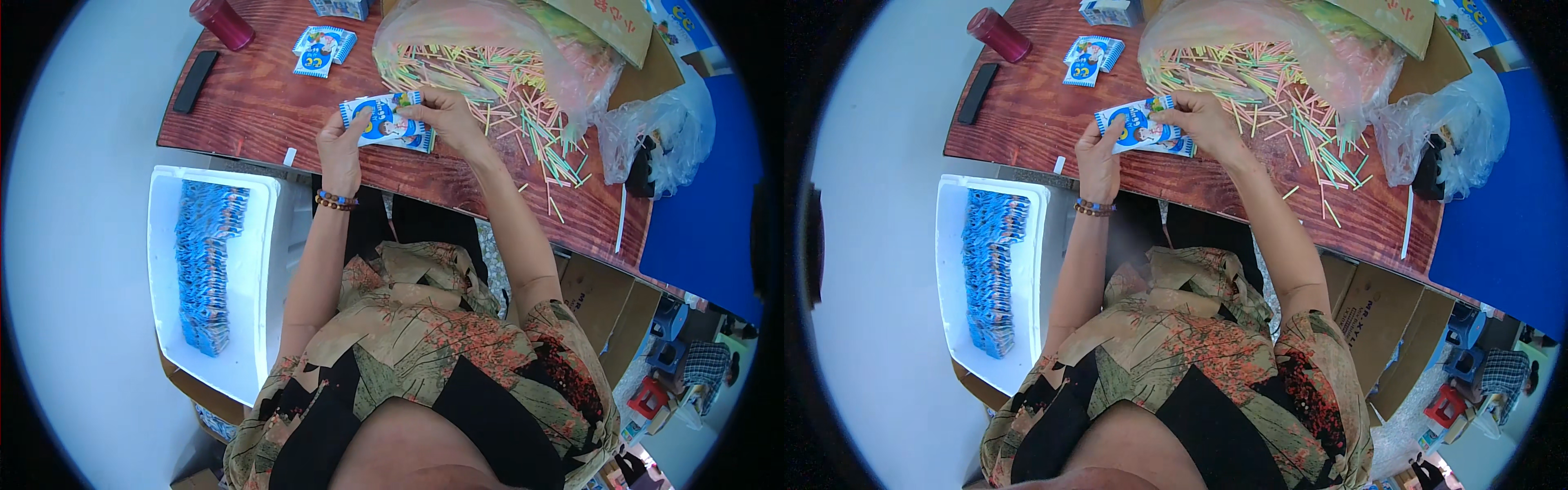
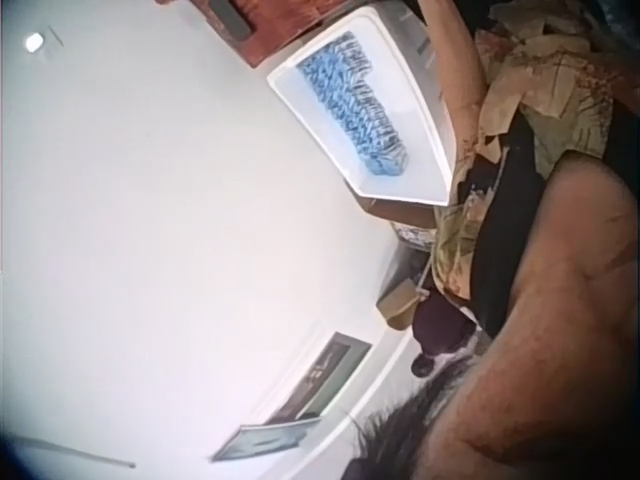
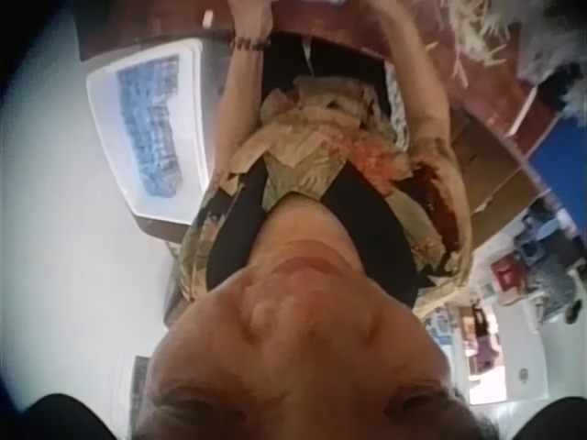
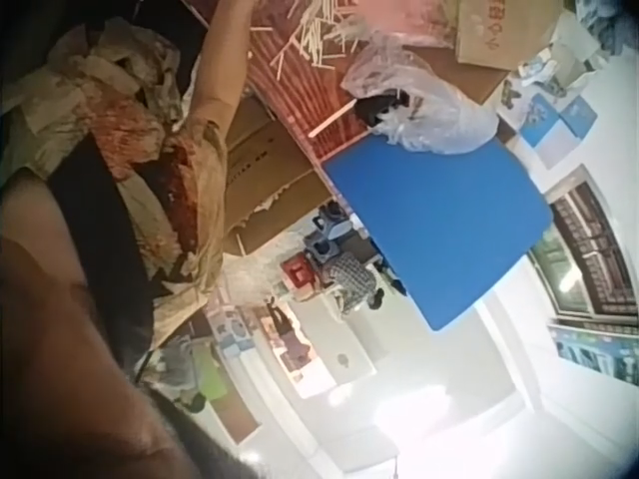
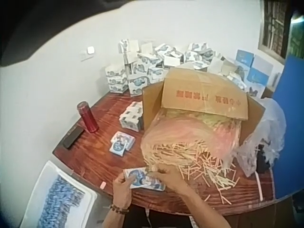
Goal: Assembling wooden sticks into small blue packets and organizing them into a container.
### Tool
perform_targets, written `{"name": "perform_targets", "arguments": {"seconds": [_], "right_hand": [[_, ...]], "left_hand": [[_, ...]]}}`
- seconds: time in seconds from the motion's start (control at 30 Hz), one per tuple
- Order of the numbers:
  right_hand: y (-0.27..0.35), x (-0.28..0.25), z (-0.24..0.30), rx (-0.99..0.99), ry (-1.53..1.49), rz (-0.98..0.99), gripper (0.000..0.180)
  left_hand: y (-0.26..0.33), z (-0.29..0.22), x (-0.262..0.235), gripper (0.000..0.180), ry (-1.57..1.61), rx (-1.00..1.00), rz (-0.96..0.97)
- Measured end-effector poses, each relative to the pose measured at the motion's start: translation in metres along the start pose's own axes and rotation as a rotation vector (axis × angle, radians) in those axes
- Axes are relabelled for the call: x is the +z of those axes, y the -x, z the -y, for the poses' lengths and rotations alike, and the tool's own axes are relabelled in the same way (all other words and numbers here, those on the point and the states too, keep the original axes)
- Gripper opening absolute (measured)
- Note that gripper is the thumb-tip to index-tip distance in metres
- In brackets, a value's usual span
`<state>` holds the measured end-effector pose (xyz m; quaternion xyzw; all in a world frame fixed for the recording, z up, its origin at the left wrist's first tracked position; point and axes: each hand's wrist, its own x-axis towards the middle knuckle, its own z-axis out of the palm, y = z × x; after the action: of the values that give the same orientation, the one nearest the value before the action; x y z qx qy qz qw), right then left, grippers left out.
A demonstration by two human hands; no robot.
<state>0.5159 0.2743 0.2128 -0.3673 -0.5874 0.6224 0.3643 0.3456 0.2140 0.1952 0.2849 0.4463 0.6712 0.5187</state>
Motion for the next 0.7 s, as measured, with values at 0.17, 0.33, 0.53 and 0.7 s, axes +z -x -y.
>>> {"name": "perform_targets", "arguments": {"seconds": [0.17,0.33,0.53,0.7], "right_hand": [[0.009,-0.002,-0.007,0.001,0.035,-0.033,0.015],[0.027,0.002,0.009,0.01,0.042,-0.044,0.015],[0.042,-0.006,0.021,-0.267,-0.043,-0.132,0.014],[0.041,-0.001,0.022,-0.467,0.392,0.045,0.026]], "left_hand": [[0.017,0.0,0.012,0.014,0.122,0.018,-0.056],[0.025,0.003,0.01,0.016,0.209,-0.032,-0.054],[0.028,0.0,0.006,0.02,0.299,-0.142,-0.048],[0.03,0.001,0.008,0.022,0.318,-0.221,0.001]]}}
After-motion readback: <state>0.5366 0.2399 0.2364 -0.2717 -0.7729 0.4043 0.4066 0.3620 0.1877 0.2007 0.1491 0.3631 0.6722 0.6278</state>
